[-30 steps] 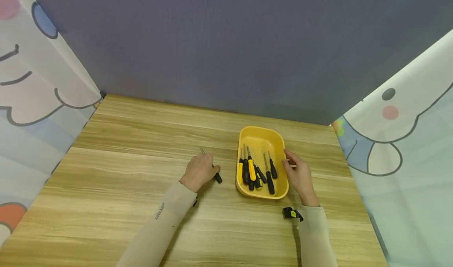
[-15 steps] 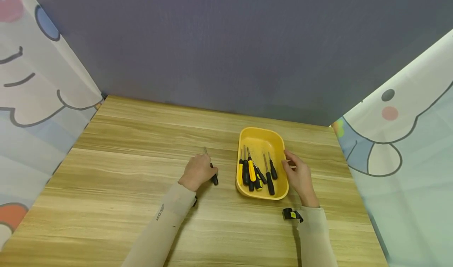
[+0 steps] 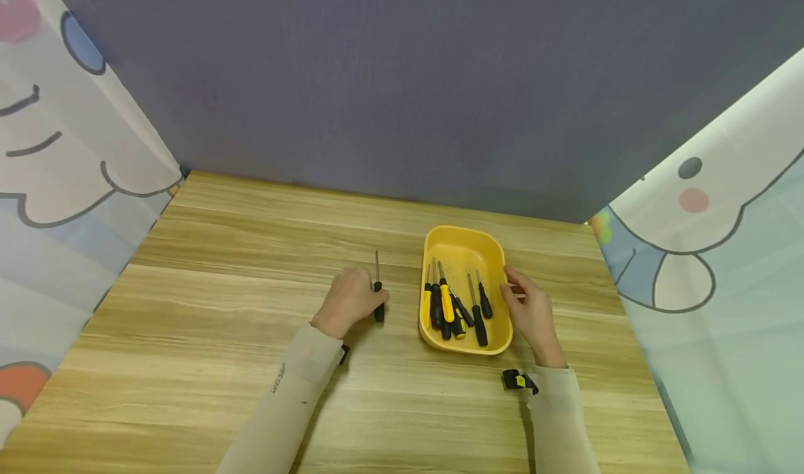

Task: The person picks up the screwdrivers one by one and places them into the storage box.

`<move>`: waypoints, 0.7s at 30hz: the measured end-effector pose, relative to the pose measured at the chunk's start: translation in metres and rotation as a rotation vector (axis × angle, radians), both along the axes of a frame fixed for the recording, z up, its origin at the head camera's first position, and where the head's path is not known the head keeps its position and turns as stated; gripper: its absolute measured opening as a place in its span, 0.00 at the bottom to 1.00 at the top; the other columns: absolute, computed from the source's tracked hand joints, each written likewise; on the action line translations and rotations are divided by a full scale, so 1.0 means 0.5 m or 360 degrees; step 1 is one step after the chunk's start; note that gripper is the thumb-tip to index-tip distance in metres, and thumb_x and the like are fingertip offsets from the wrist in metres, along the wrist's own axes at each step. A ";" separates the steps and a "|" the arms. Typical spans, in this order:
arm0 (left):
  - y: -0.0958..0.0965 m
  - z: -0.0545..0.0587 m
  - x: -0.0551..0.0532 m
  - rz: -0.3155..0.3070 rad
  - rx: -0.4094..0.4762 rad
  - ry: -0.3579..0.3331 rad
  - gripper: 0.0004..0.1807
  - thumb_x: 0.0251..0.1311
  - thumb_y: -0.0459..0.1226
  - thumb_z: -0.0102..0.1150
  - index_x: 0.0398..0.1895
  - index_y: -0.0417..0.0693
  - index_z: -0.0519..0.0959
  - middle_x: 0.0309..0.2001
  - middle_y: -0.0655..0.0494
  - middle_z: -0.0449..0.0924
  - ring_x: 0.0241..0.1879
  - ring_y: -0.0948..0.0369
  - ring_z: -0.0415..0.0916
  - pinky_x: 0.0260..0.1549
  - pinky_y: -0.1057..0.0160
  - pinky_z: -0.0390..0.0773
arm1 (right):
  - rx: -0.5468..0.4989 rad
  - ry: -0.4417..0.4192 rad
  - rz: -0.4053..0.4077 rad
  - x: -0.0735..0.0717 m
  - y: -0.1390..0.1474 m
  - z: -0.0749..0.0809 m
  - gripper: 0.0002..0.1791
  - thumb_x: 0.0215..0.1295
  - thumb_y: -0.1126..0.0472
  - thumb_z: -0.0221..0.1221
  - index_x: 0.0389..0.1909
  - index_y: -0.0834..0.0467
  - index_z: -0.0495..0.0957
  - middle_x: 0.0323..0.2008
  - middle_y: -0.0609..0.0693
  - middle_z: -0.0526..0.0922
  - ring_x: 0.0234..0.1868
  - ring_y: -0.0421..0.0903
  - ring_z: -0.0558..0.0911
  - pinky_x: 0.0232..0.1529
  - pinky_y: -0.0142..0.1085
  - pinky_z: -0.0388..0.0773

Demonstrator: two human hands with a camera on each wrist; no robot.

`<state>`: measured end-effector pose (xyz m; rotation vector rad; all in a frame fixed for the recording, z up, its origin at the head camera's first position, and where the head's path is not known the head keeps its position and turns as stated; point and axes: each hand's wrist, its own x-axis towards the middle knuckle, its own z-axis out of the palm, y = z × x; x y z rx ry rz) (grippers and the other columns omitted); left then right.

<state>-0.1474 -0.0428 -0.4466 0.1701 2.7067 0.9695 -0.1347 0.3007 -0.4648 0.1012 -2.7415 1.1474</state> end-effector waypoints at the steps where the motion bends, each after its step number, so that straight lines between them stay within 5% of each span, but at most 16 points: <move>1: 0.000 0.002 0.000 -0.0010 0.0002 0.0039 0.28 0.60 0.38 0.66 0.04 0.50 0.64 0.06 0.64 0.55 0.06 0.69 0.51 0.06 0.72 0.53 | 0.0001 0.0002 -0.0001 0.000 0.000 -0.001 0.22 0.71 0.67 0.58 0.64 0.67 0.74 0.50 0.66 0.82 0.44 0.58 0.83 0.41 0.37 0.81; 6: 0.006 0.023 0.004 -0.0034 0.0039 0.0103 0.28 0.58 0.37 0.64 0.04 0.52 0.62 0.06 0.65 0.53 0.07 0.69 0.49 0.06 0.71 0.52 | -0.0012 -0.0002 0.0000 -0.001 0.001 -0.003 0.22 0.72 0.66 0.58 0.64 0.67 0.74 0.50 0.66 0.82 0.44 0.58 0.83 0.39 0.24 0.75; 21: 0.059 0.094 0.004 -0.0195 0.0097 0.0113 0.30 0.61 0.42 0.66 0.05 0.54 0.62 0.06 0.67 0.53 0.07 0.70 0.48 0.07 0.71 0.51 | -0.0020 -0.0005 -0.0001 0.000 0.002 -0.003 0.22 0.72 0.66 0.58 0.64 0.66 0.73 0.51 0.66 0.81 0.45 0.58 0.83 0.40 0.28 0.78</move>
